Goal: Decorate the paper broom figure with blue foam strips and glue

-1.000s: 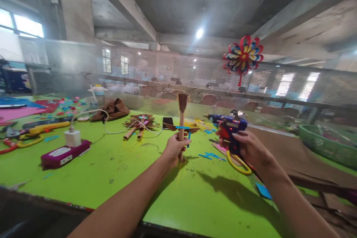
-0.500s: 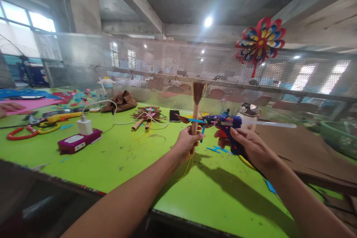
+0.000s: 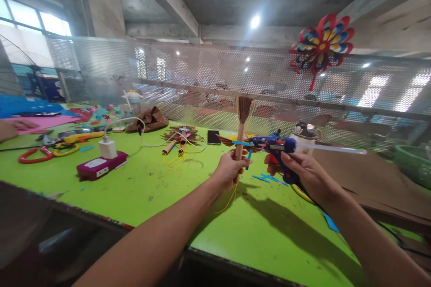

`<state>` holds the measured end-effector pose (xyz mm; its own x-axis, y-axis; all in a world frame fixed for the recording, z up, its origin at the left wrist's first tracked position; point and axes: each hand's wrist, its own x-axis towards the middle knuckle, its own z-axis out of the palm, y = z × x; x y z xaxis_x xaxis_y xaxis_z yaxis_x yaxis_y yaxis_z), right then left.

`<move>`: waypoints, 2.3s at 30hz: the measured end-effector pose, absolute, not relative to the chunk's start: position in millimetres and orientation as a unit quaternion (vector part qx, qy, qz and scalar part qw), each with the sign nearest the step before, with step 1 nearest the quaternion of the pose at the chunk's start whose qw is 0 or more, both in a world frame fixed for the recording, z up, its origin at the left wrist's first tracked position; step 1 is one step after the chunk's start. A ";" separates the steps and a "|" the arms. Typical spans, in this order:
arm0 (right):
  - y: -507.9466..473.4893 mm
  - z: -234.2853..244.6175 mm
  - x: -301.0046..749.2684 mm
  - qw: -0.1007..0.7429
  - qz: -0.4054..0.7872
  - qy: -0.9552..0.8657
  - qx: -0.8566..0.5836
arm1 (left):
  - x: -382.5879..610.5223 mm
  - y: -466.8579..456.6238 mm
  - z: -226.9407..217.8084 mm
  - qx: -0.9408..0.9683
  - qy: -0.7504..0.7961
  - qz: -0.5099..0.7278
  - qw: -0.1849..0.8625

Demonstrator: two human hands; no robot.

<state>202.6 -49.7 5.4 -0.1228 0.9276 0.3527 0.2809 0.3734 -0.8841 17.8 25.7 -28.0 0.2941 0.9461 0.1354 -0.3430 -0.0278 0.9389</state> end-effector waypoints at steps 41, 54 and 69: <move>-53.5 12.9 195.1 0.463 0.283 -0.702 -0.461 | 19.2 22.4 -23.3 0.517 0.316 0.493 0.625; -53.2 13.5 192.8 0.456 0.258 -0.715 -0.463 | 19.4 22.4 -22.7 0.514 0.318 0.492 0.626; -54.7 13.3 193.2 0.467 0.235 -0.713 -0.467 | 18.6 20.4 -20.5 0.514 0.311 0.492 0.630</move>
